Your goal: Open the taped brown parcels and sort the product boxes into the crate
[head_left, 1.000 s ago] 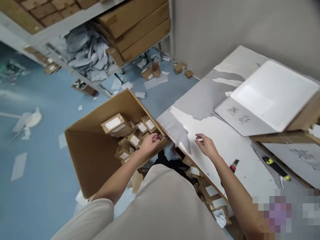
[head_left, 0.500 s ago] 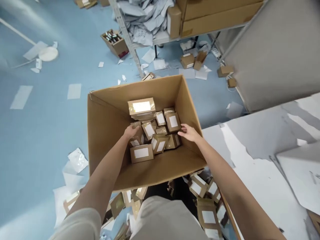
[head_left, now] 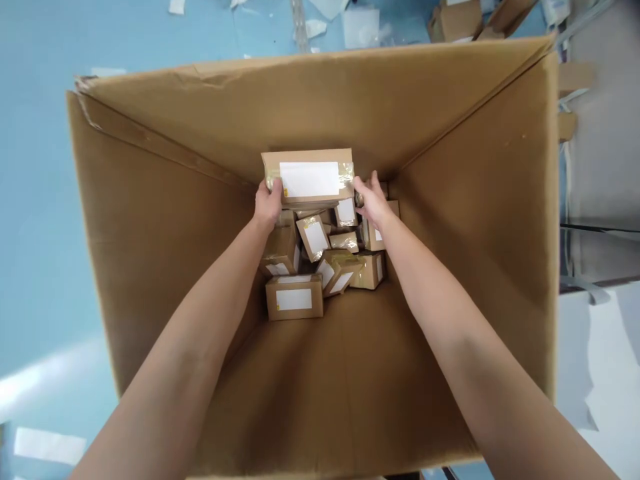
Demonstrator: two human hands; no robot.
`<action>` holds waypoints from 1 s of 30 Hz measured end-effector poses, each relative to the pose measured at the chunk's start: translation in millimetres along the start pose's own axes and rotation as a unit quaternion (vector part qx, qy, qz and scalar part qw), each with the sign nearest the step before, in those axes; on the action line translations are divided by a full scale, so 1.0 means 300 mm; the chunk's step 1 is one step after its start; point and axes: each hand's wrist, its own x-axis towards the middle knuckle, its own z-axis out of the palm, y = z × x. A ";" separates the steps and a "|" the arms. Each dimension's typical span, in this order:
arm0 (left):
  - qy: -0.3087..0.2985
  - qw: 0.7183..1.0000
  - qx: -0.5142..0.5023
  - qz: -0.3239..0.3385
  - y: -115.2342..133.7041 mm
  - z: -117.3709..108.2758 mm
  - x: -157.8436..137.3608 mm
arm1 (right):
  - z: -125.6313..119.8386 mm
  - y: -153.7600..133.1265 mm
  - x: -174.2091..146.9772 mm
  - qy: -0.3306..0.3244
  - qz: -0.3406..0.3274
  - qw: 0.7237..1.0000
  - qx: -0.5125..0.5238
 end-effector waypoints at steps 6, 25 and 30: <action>0.007 1.000 -0.017 -0.004 0.025 0.025 -0.031 | 0.107 0.057 0.044 0.019 -0.026 0.999 -0.022; -0.127 0.957 0.130 -0.227 -0.231 -0.023 -0.625 | 0.046 0.384 -0.408 0.045 0.111 0.983 -0.138; -0.083 0.965 0.093 -0.233 -0.386 0.018 -0.503 | 0.120 0.502 -0.230 0.011 0.112 0.984 -0.139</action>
